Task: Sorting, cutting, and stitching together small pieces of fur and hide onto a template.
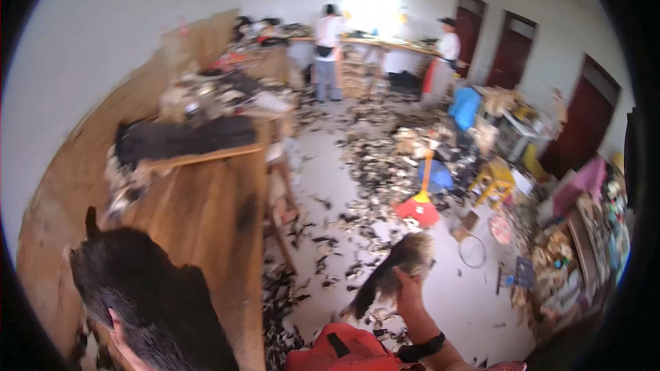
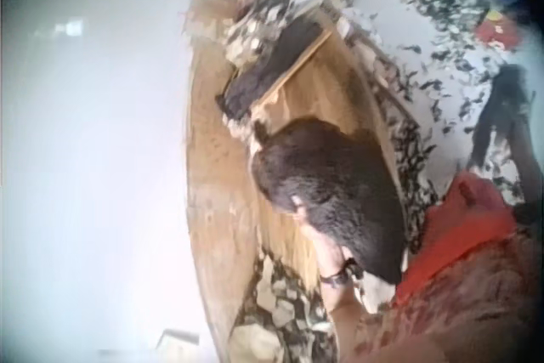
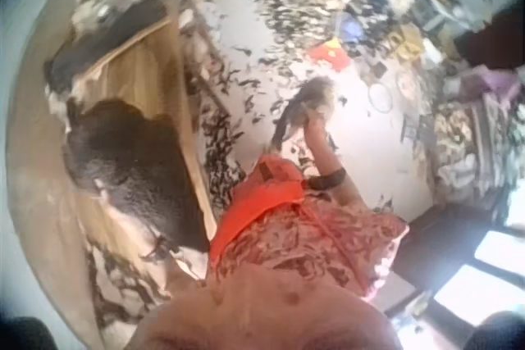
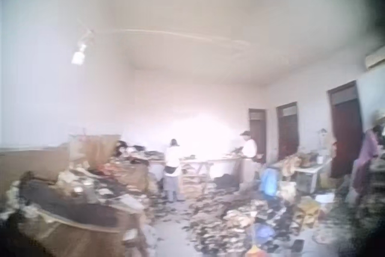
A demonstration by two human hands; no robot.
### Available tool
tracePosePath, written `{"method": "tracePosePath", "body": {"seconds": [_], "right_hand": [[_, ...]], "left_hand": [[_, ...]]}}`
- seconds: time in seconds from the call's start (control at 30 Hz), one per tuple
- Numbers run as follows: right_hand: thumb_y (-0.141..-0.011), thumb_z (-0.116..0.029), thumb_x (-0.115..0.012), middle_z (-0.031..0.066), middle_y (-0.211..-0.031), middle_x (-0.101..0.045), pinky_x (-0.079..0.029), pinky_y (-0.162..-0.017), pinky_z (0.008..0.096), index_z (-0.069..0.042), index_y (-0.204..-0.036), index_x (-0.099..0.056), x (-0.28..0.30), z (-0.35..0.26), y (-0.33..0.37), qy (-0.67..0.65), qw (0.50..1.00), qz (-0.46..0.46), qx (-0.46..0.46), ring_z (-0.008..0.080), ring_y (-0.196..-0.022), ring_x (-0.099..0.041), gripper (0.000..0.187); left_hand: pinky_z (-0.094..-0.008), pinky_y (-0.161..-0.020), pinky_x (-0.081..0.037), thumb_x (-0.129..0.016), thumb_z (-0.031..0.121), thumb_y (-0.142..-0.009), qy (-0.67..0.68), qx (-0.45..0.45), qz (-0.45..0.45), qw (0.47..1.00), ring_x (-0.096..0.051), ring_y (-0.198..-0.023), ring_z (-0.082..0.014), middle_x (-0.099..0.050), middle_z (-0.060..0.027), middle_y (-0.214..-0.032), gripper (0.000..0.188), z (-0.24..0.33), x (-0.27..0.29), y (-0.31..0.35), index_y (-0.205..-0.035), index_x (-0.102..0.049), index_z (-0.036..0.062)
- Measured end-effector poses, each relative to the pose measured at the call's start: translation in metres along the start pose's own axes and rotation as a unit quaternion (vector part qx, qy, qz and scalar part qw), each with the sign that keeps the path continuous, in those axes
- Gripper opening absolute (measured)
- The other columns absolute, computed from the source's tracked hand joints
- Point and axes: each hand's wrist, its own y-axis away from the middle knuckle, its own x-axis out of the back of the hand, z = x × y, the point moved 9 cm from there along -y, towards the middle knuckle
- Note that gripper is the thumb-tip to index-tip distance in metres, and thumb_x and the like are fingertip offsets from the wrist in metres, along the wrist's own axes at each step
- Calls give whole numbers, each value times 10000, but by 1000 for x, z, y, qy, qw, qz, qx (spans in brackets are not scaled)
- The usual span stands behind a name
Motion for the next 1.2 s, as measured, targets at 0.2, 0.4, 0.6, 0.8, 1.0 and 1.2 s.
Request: {"method": "tracePosePath", "body": {"seconds": [0.2,0.4,0.6,0.8,1.0,1.2], "right_hand": [[-874,-96,-677,58,-1002,-614,-480,-757,285,18,-1080,-546,-100,-58,5,153,970,-72,176,145,-866,-571,270],[-907,-114,-652,92,-950,-670,-490,-776,293,19,-1028,-602,-288,-60,58,175,891,-269,320,151,-853,-607,187],[-934,-400,-622,193,-1056,-671,-538,-713,329,50,-1278,-505,-486,48,206,349,545,-748,147,241,-842,-688,577],[-881,-309,-658,98,-1022,-722,-537,-846,355,-57,-1141,-674,-566,171,146,456,405,-712,349,245,-928,-692,363],[-807,-424,-727,156,-1347,-513,-400,-1046,461,-122,-1331,-539,-584,229,67,457,285,-717,443,361,-1234,-474,633],[-780,-323,-746,156,-1144,-495,-433,-910,480,-141,-1284,-566,-566,222,78,407,245,-712,517,367,-1100,-484,565]], "left_hand": [[-532,-1137,-286,-655,327,-900,-23,52,122,991,-317,-1399,-339,-277,-173,-1544,757,-56,171,45,-1512,-262,117],[-532,-1142,-279,-654,326,-901,-17,98,200,975,-314,-1402,-336,-276,-170,-1546,755,-87,242,106,-1512,-262,119],[-462,-1131,-281,-630,242,-915,-82,123,314,938,-347,-1375,-309,-343,-149,-1505,646,-47,288,214,-1468,-339,80],[-337,-1035,-385,-608,-13,-858,-77,54,272,958,-488,-1221,-234,-494,-135,-1353,520,86,160,225,-1357,-468,11],[-351,-968,-462,-668,104,-882,-90,97,-100,986,-580,-1144,-261,-585,-163,-1278,421,135,-79,167,-1280,-561,18],[-384,-934,-500,-620,128,-912,-67,-69,-303,948,-614,-1104,-331,-637,-174,-1214,355,124,-251,81,-1255,-593,45]]}}
